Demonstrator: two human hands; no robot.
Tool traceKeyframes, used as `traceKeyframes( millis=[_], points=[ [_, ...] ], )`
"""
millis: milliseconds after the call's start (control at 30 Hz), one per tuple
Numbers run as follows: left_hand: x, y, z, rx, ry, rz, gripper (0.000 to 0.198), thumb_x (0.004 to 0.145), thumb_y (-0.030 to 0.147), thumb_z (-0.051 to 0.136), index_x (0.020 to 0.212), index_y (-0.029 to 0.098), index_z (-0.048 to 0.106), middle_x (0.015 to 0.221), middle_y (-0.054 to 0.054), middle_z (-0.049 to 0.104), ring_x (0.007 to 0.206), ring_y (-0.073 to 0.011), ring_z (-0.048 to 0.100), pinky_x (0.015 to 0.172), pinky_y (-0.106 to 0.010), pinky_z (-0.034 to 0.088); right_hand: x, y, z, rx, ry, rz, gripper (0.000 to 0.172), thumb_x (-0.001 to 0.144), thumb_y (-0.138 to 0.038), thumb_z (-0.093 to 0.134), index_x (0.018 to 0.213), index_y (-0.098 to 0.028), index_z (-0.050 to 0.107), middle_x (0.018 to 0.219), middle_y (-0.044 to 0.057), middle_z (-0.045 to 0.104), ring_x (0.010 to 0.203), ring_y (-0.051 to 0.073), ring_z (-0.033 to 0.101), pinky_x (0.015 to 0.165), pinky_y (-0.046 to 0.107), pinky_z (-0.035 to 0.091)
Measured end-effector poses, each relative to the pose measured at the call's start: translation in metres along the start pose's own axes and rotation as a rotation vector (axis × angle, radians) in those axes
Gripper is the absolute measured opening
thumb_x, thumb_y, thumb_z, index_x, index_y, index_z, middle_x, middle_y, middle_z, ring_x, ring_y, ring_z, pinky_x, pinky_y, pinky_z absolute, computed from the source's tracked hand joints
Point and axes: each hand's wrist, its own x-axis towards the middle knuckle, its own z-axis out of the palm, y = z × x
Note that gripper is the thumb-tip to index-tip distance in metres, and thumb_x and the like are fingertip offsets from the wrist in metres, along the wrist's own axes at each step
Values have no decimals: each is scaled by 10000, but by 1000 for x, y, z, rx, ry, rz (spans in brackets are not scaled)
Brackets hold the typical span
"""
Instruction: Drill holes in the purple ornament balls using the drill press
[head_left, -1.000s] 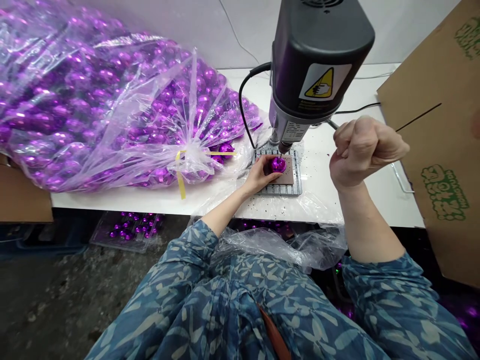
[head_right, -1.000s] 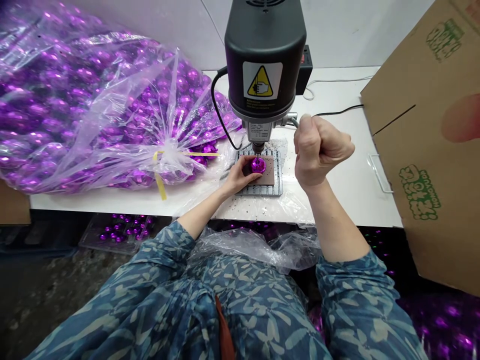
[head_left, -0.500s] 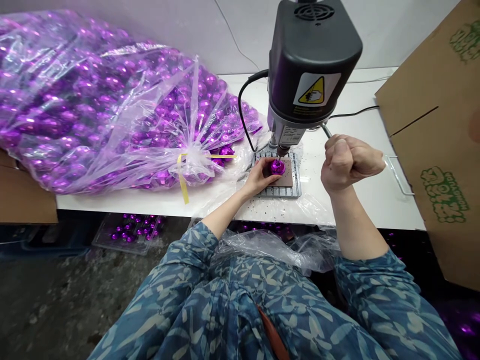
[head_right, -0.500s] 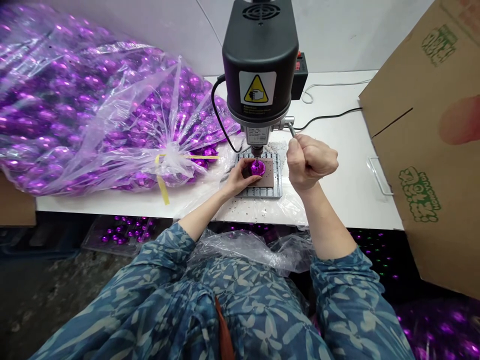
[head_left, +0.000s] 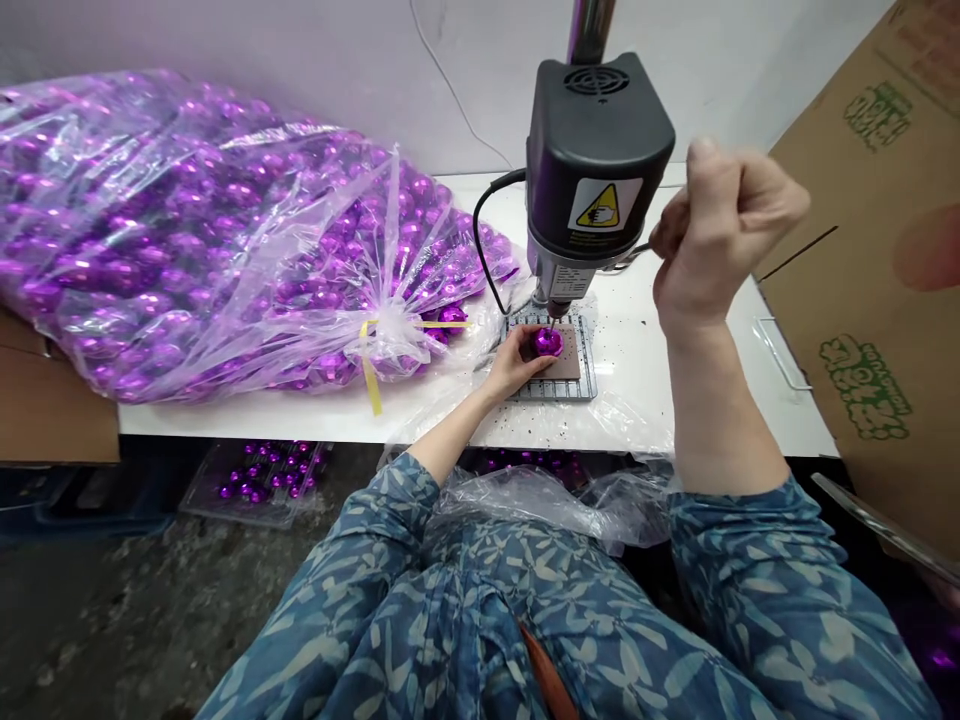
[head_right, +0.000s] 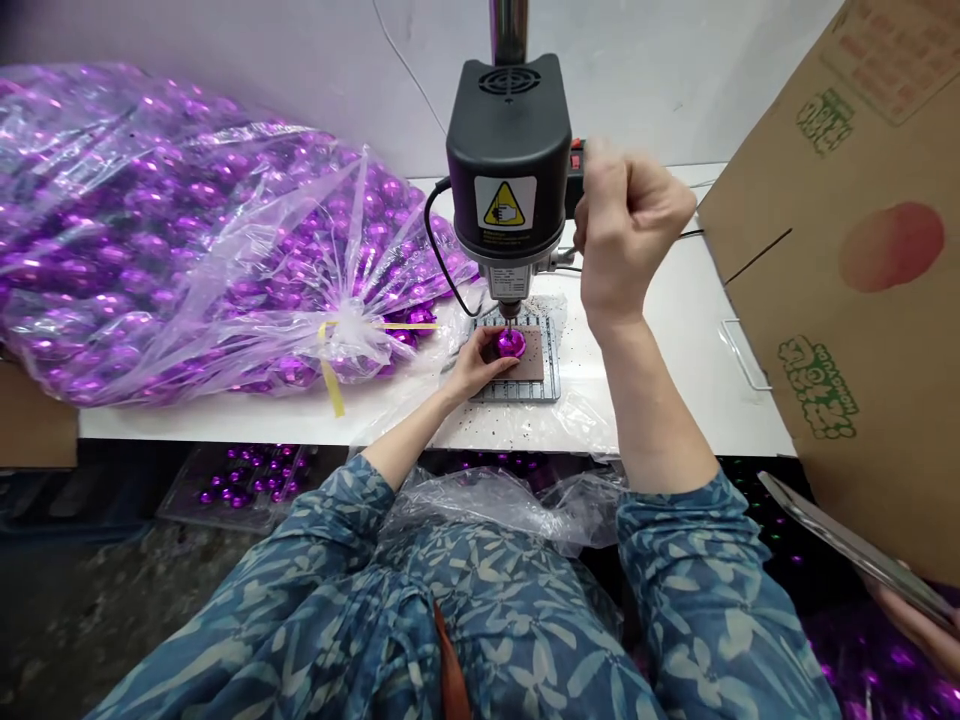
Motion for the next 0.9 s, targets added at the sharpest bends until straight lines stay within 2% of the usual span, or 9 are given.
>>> traceKeyframes(
  millis=[100, 233, 400, 500, 567, 633, 733, 800, 900],
  points=[
    [1, 1, 0, 6, 11, 2, 658, 784, 511, 905, 1282, 216, 591, 1301, -134, 718, 1218, -289, 708, 1113, -526, 564, 21, 3, 11, -12, -40, 81, 812, 656, -980, 538, 569, -232, 235, 452, -45, 292, 373, 56, 215, 377, 348, 149],
    [-8, 10, -4, 145, 116, 100, 526, 843, 473, 865, 1255, 232, 645, 1244, -110, 733, 1159, -266, 708, 1068, -474, 581, 32, 14, 13, -71, -103, 151, 799, 609, -1030, 374, 610, -246, 219, 457, -41, 272, 414, 71, 225, 395, 352, 206],
    [-66, 24, -12, 510, 226, 427, 383, 954, 418, 757, 1282, 230, 694, 1207, -95, 692, 1123, -240, 694, 979, -420, 609, 37, 19, 17, -247, -261, 313, 910, 644, -1026, -66, 767, -255, 401, 655, 12, 453, 578, 106, 390, 504, 337, 398],
    [-117, 21, -21, 650, 34, 743, 369, 925, 255, 798, 1286, 267, 723, 1333, -114, 659, 1130, -229, 711, 910, -343, 622, 37, 14, 20, -378, -360, 361, 1165, 512, -946, -266, 1026, -252, 516, 779, -1, 487, 730, 96, 430, 669, 283, 529],
    [-150, 17, -26, 711, -149, 889, 375, 896, 193, 822, 1256, 266, 745, 1381, -137, 655, 1135, -246, 723, 904, -340, 625, 26, 0, 10, -424, -340, 287, 1180, 583, -910, -307, 1116, -243, 507, 998, 5, 585, 937, 94, 516, 903, 255, 576],
    [-175, 14, -29, 744, -265, 901, 352, 924, 219, 799, 1271, 244, 746, 1385, -164, 671, 1103, -253, 741, 892, -348, 635, 3, -20, -18, -483, -313, 145, 1066, 788, -889, -214, 1238, -245, 506, 1225, 49, 590, 1218, 132, 520, 1169, 301, 501],
    [-195, 7, -31, 782, -310, 810, 364, 990, 283, 724, 1351, 241, 713, 1377, -166, 694, 1098, -259, 754, 888, -364, 653, -44, -46, -92, -804, -498, 116, 834, 962, -842, 87, 1275, -221, 548, 1306, 95, 569, 1321, 217, 515, 1255, 499, 445],
    [-201, 2, -32, 788, -305, 756, 368, 1006, 266, 697, 1373, 245, 695, 1404, -165, 680, 1144, -265, 747, 916, -378, 659, -73, -54, -154, -1147, -577, 315, 722, 998, -785, 197, 1285, -243, 578, 1330, 96, 562, 1350, 242, 511, 1272, 541, 418],
    [-207, -4, -31, 761, -276, 722, 368, 982, 212, 722, 1349, 219, 698, 1448, -189, 642, 1200, -275, 732, 951, -381, 657, -97, -54, -246, -1323, -553, 504, 661, 989, -725, 372, 1279, -182, 612, 1309, 172, 570, 1332, 327, 521, 1202, 626, 441]
  ],
)
